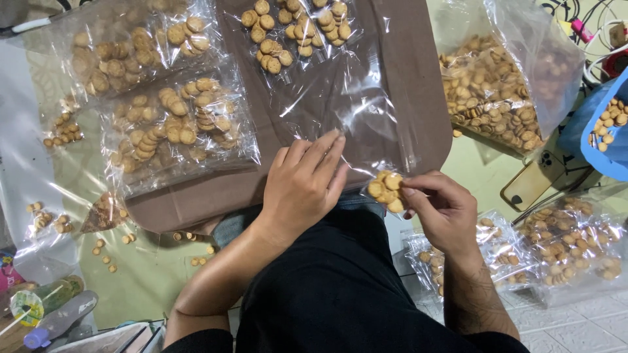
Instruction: The person places small round snacks into plastic bags by hand and سپس moves the filled bags onto a brown tray.
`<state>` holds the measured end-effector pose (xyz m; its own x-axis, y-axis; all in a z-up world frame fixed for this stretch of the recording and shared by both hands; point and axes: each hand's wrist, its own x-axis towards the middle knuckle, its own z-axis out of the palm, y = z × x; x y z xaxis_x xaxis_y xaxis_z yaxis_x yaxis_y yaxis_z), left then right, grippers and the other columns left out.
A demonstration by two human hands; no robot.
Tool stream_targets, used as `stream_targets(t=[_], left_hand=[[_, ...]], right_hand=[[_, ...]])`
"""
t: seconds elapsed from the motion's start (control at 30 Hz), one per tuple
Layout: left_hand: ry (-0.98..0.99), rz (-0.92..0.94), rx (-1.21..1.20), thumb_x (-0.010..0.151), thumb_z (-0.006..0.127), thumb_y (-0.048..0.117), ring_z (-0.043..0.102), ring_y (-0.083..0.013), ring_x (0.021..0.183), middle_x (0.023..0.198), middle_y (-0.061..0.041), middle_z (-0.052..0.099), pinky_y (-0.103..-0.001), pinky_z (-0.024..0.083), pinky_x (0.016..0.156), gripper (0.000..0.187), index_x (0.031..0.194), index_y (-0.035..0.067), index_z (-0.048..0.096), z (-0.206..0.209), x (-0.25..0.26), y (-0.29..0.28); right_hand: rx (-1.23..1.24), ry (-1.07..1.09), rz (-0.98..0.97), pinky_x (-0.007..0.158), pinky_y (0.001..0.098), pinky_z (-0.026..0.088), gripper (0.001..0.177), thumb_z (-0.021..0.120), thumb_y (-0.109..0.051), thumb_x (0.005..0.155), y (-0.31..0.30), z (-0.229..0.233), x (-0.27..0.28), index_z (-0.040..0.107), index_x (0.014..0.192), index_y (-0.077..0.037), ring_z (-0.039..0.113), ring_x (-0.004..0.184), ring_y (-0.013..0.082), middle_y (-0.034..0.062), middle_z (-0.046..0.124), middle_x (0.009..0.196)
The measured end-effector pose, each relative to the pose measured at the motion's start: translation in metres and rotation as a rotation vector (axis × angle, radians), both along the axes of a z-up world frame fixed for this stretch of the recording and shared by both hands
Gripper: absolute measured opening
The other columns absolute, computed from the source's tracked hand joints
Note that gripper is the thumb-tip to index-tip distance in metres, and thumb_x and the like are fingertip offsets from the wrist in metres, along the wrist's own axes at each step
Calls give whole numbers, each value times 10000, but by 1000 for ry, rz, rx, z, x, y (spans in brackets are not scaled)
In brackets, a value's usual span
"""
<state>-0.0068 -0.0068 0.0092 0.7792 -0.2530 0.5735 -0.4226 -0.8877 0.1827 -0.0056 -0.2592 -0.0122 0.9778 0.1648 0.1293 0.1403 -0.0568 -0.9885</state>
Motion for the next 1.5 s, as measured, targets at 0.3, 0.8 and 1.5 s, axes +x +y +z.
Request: stream_targets(t=[0.3, 0.8, 1.5], left_hand=[[-128, 74, 68, 1001, 593, 92, 582, -235, 761, 1314, -116, 648, -337, 449, 653, 309, 1296, 28, 660, 7, -4, -8], [-227, 168, 120, 958, 529, 6, 507, -247, 721, 1439, -96, 591, -344, 420, 630, 424, 1365, 64, 633, 14, -6, -29], [-219, 154, 90, 891, 597, 22, 518, -233, 704, 1513, -86, 529, -341, 405, 568, 532, 1418, 88, 606, 8, -10, -42]], right_hand=[[-338, -277, -72, 525, 395, 630, 236, 801, 40, 895, 44, 20, 8, 754, 1123, 75, 752, 741, 341, 229, 749, 956], [-1160, -689, 320, 1164, 535, 391, 771, 708, 36, 772, 78, 43, 58, 426, 1477, 167, 493, 1374, 494, 353, 567, 1417], [-1123, -600, 80, 920, 564, 532, 495, 616, -98, 1015, 88, -34, 170, 529, 1486, 28, 660, 1100, 495, 316, 658, 1263]])
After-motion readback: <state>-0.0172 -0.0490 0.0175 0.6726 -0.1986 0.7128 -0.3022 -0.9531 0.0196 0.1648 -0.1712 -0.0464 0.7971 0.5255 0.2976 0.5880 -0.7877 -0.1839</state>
